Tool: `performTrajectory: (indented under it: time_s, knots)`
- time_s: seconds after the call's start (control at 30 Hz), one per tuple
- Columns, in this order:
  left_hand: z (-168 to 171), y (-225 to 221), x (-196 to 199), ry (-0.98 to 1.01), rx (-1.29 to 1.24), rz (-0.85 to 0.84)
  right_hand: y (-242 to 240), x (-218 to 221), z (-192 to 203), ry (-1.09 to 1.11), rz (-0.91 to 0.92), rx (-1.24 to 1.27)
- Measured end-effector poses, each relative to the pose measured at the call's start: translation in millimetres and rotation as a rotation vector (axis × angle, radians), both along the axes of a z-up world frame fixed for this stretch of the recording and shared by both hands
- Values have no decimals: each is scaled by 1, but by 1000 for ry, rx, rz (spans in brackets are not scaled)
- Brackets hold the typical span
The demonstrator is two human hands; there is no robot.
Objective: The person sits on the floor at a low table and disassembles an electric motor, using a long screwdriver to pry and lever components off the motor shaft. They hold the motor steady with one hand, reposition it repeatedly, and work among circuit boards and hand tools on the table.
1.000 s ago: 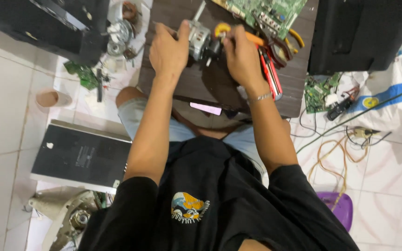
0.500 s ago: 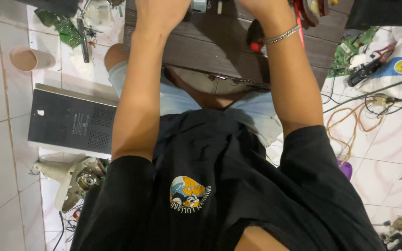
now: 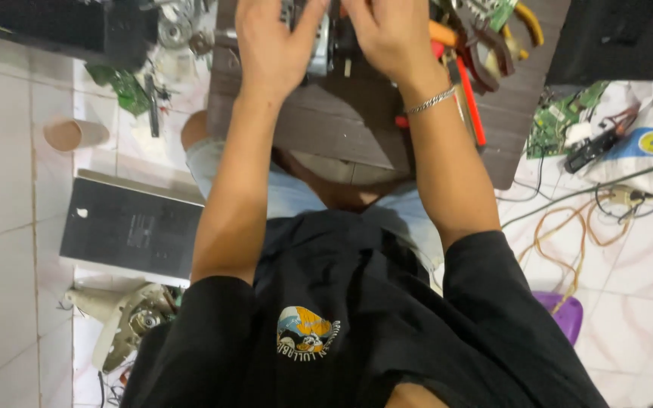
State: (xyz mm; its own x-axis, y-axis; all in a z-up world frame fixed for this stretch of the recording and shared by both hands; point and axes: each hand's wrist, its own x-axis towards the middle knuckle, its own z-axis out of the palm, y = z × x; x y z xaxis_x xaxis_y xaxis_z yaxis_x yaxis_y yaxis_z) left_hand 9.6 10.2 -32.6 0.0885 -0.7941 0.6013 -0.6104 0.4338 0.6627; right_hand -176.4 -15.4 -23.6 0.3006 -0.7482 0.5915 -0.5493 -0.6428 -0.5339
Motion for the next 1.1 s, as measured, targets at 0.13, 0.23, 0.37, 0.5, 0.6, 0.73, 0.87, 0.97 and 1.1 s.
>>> performTrajectory:
  time_s: [0.13, 0.23, 0.37, 0.5, 0.6, 0.73, 0.87, 0.97, 1.1]
  knots:
    - [32, 6, -4, 125, -63, -135, 3, 7, 22, -16, 105, -10]
    - [37, 10, -2, 162, -50, -154, 7, 12, 30, -22, 88, -39]
    - [28, 11, -5, 260, -26, -74, 4, 8, 36, -14, 10, -102]
    - [20, 12, -6, 319, 15, -23, -5, -1, 20, 104, 55, -105]
    - [23, 15, -5, 309, 28, -5, -9, -4, 17, 258, -23, -144]
    - [23, 21, -4, 281, 88, 47, -21, -4, 24, 556, -69, -109]
    - [18, 22, -2, 371, 206, 48, -59, 5, 5, 850, -79, -156]
    - [17, 21, 4, 389, 218, 89, -79, 17, -13, 1199, -69, -161]
    - [16, 21, 13, 327, 243, 152, -86, 27, -10, 1203, -13, -54]
